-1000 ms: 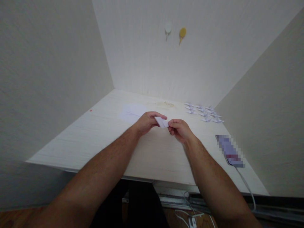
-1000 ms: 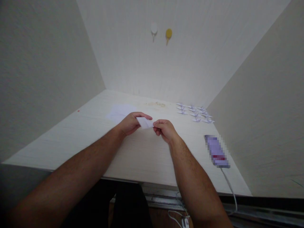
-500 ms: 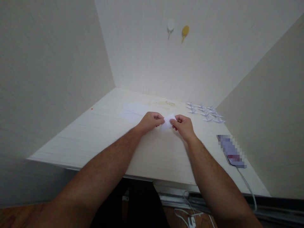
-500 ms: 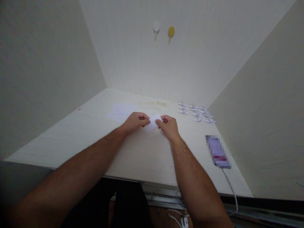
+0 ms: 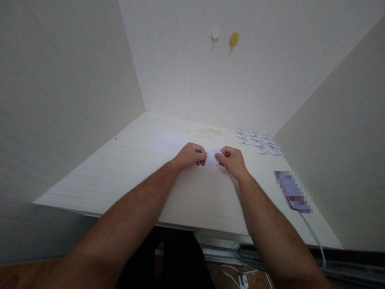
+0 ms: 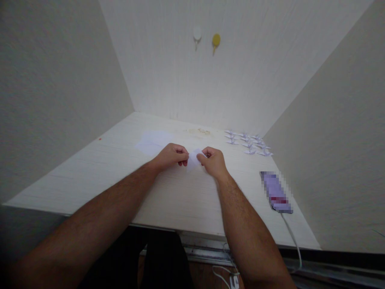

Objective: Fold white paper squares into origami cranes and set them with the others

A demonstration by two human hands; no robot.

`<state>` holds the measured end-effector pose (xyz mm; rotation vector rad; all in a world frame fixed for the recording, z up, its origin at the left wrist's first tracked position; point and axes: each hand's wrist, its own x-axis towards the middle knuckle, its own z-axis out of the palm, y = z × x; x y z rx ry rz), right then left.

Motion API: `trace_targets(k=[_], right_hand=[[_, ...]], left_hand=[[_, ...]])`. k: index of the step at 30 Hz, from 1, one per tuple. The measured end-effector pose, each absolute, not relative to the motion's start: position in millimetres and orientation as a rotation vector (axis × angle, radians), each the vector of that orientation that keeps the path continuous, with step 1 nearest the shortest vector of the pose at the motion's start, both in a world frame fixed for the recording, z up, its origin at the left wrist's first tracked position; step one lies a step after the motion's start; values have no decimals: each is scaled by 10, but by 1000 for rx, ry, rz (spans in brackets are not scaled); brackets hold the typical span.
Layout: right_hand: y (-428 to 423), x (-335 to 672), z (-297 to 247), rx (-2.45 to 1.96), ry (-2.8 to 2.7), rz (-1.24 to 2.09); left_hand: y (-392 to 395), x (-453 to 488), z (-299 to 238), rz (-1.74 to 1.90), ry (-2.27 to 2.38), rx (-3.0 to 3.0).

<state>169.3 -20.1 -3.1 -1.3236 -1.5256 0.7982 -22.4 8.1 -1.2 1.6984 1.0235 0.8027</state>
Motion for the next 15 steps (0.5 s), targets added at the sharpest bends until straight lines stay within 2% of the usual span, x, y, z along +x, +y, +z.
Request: trace_targets(k=[15], right_hand=[[-227,1646,-44,-1175,-1529,981]], left_hand=[[55,-204,6,832,1120,1670]])
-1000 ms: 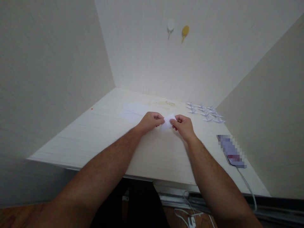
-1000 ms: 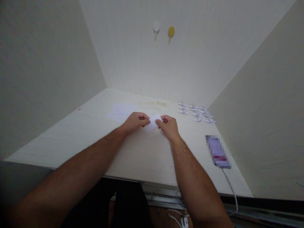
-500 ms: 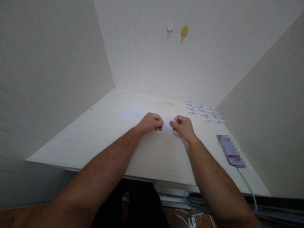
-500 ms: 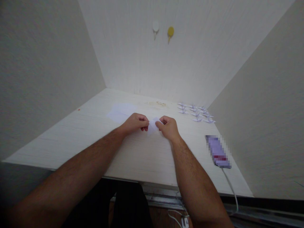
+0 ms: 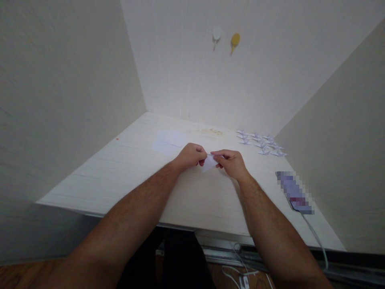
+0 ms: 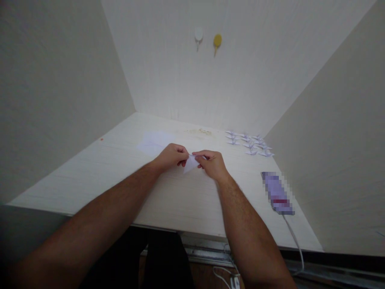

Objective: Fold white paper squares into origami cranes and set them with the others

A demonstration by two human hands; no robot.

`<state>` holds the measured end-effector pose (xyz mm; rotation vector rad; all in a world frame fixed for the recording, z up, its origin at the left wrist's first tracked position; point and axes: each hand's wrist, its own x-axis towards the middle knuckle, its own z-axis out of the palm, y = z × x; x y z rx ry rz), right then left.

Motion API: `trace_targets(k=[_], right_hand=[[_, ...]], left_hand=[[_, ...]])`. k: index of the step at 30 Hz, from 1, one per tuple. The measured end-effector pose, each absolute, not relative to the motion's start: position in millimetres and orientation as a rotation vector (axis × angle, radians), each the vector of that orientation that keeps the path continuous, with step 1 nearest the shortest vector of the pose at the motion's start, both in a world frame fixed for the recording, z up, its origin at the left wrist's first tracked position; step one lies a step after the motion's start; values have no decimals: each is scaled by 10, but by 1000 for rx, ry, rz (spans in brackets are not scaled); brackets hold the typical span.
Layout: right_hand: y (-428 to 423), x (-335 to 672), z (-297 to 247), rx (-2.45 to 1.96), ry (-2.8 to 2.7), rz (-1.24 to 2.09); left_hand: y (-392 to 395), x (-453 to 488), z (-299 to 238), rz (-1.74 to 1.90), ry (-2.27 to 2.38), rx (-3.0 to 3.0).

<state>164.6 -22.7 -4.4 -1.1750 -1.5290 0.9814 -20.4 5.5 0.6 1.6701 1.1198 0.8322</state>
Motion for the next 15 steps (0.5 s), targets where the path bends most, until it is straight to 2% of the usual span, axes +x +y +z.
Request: trace_targets(k=[15], right_hand=[[-215,1678,-103,-1022,-1546,976]], left_hand=[[94,-168,-29,913,1038,1344]])
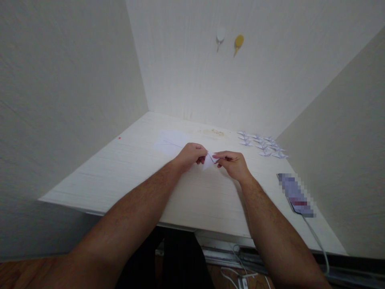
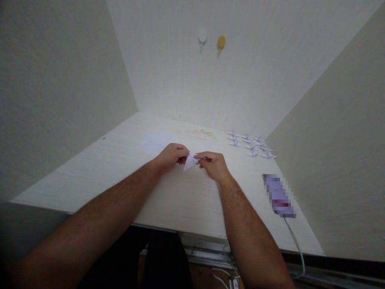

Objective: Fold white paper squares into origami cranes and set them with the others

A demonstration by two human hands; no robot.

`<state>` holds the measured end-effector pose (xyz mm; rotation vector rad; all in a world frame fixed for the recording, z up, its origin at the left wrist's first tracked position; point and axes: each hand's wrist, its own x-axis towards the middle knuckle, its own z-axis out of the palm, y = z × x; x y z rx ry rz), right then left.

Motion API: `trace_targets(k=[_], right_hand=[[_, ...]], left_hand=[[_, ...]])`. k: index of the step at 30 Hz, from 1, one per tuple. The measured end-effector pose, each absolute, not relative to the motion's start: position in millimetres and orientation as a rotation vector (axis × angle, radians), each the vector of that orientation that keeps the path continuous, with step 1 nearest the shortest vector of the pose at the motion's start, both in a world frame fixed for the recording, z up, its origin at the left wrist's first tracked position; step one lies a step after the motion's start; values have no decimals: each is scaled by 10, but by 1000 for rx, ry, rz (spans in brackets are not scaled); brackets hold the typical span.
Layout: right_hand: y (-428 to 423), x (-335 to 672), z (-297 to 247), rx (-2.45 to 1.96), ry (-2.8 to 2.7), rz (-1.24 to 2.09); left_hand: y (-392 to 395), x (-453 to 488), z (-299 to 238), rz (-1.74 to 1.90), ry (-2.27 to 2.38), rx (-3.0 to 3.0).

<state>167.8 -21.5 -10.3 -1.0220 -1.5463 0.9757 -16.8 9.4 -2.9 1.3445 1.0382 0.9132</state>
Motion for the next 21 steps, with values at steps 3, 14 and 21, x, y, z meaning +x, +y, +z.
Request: trace_targets(k=[3,14,21], right_hand=[[-233,1656,-78,-1012,-1544,1000],[-211,1684,-110,-1024,-1571,965],[-199,1699,-134,-944,-1646,868]], left_hand=[[110,-170,-52,930,1013,1301],[120,-154,-84,935,990,1272],[119,-144,-88,955,1020,1294]])
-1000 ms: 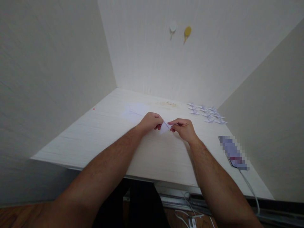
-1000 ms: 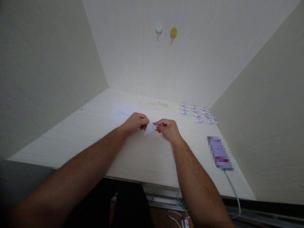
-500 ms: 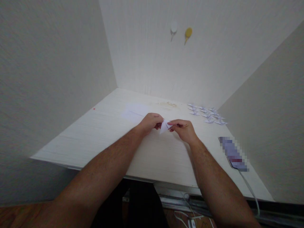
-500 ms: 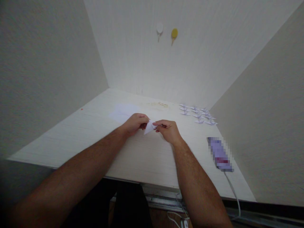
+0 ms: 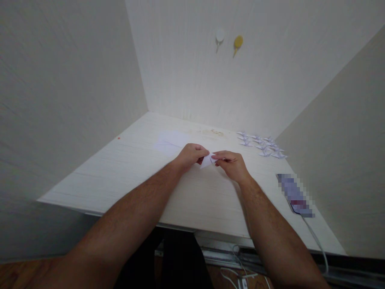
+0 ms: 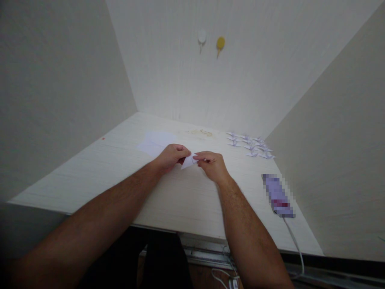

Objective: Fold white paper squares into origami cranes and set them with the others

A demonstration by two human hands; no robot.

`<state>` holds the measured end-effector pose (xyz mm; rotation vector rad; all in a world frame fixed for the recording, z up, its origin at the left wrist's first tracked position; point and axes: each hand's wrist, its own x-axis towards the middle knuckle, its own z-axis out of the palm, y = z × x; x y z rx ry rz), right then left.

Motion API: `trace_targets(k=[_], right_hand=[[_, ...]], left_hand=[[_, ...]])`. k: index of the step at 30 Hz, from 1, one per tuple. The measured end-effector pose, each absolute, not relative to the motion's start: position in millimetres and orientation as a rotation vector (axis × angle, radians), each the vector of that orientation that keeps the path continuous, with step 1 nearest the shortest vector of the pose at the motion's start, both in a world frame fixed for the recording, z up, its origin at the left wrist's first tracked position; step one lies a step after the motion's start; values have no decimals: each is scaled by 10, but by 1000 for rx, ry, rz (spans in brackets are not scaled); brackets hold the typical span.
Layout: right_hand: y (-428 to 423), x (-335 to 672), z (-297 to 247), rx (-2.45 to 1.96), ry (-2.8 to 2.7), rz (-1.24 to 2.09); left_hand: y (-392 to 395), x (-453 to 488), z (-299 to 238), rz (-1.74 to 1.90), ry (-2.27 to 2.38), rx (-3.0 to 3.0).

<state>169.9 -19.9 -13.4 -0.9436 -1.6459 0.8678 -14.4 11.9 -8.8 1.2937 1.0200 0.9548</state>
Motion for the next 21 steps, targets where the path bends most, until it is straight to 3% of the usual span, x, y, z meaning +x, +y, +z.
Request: trace_targets(k=[21], right_hand=[[-207,1717,-115,-952,-1765,742]], left_hand=[[66,-129,-12,960,1035,1255]])
